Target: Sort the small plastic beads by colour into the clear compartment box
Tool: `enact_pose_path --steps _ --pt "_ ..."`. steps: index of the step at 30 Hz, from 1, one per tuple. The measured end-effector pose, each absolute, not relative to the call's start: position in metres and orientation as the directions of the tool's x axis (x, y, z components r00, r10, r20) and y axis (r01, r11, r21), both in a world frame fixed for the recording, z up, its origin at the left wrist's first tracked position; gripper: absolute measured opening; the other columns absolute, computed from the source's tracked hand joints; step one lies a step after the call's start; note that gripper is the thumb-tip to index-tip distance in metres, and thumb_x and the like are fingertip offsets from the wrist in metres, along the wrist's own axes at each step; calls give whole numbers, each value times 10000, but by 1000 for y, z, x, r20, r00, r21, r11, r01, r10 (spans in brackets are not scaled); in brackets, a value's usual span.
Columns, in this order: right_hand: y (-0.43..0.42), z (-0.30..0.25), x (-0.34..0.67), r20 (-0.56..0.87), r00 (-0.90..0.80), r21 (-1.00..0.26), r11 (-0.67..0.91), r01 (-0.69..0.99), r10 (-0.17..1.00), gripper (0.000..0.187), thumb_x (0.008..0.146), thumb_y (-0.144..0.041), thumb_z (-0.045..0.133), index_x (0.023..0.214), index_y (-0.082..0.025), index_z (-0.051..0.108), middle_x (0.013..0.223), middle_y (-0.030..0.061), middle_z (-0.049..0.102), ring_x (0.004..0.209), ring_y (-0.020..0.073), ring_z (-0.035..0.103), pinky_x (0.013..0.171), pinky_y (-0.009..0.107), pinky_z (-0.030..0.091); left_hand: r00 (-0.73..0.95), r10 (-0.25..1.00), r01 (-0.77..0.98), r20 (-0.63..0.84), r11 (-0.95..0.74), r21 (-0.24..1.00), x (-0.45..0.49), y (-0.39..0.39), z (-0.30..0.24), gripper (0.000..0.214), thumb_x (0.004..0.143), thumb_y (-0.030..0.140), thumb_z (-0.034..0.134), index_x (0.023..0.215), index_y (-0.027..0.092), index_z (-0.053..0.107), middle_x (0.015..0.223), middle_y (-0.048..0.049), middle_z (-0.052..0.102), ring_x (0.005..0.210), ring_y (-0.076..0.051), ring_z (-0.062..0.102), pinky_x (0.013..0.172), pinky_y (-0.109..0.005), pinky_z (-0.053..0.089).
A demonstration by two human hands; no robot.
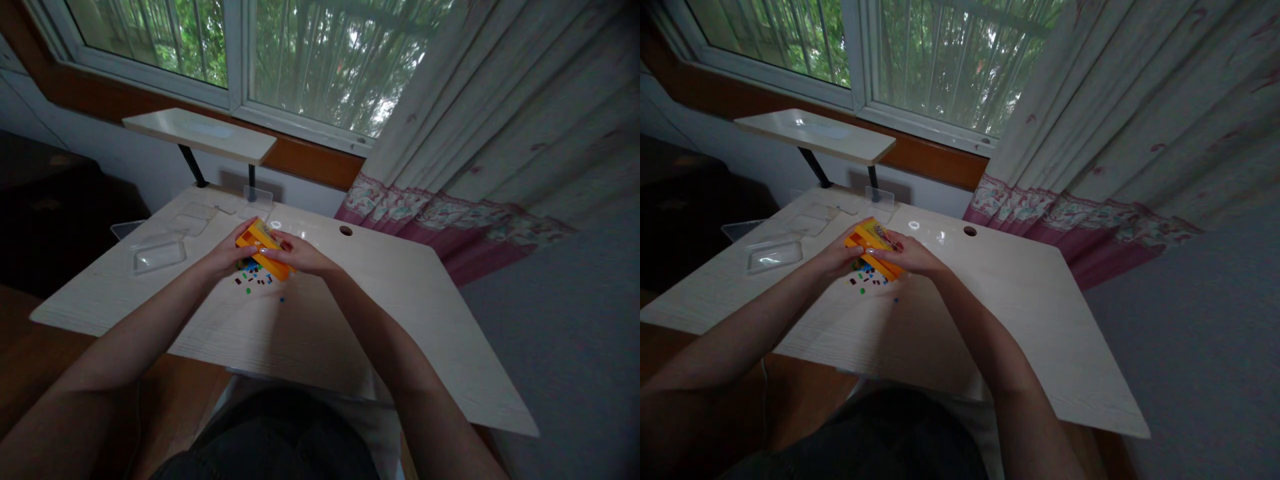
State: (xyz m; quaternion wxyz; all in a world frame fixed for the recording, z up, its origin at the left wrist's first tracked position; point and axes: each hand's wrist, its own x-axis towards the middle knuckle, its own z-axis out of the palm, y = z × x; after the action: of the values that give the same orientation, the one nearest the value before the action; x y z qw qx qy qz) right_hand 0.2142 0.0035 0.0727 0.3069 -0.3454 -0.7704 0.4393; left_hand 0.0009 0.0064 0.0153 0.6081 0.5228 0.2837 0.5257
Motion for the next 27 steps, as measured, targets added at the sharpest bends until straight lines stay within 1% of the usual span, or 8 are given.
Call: enact_pose_path --steps 2,4,9,13,18,20,24,27 --pt "7 72 211 117 -545 -923 294 250 830 560 785 -578 719 1219 -231 647 1077 49 699 948 202 671 852 386 594 269 946 -383 183 -69 921 1 7 16 840 623 414 882 1365 219 538 1332 -139 607 1184 -299 620 959 -407 542" --pt "10 72 206 85 -491 -947 224 232 867 580 797 -571 709 1245 -214 621 1045 58 692 904 195 671 806 368 602 243 956 -420 162 -47 906 3 8 16 717 684 416 839 1311 189 576 1327 -142 617 1193 -287 617 995 -410 525" --pt "16 59 197 65 -337 -976 130 175 939 649 754 -558 751 1265 -198 579 946 45 670 816 176 662 700 314 593 96 989 -470 111 -53 881 12 12 14 535 763 412 756 1209 152 618 1245 -124 678 1151 -276 648 1004 -417 524" --pt "22 36 194 62 -269 -984 104 147 961 685 744 -584 743 1288 -216 551 962 30 661 771 145 658 697 292 579 84 990 -445 111 -63 894 19 10 8 525 787 450 740 1194 145 610 1188 -118 704 1089 -273 673 982 -428 534" --pt "24 20 191 75 -199 -992 94 86 977 700 776 -620 686 1339 -246 503 972 18 659 786 145 659 697 285 574 78 981 -380 180 -138 915 25 7 -1 562 756 381 780 1227 169 558 1236 -114 679 1062 -264 675 952 -440 543" --pt "23 18 191 72 -205 -995 85 56 976 705 777 -617 686 1349 -253 490 1022 28 669 844 163 673 738 301 585 59 976 -358 210 -176 917 25 9 -6 555 762 373 767 1234 180 547 1245 -107 673 1077 -265 669 955 -445 541" --pt "15 12 195 124 -267 -992 121 -28 956 695 796 -608 669 1362 -253 478 1183 63 673 1011 203 681 895 364 580 -10 965 -289 261 -252 924 19 16 -12 551 766 346 731 1258 198 532 1271 -87 658 1156 -263 629 1004 -444 516" --pt "6 8 200 163 -265 -984 178 33 950 711 793 -590 682 1384 -258 470 1303 73 635 1158 223 637 986 392 545 1 962 -257 272 -263 930 16 20 -13 541 778 325 701 1271 195 520 1288 -85 646 1166 -250 618 1015 -426 506"
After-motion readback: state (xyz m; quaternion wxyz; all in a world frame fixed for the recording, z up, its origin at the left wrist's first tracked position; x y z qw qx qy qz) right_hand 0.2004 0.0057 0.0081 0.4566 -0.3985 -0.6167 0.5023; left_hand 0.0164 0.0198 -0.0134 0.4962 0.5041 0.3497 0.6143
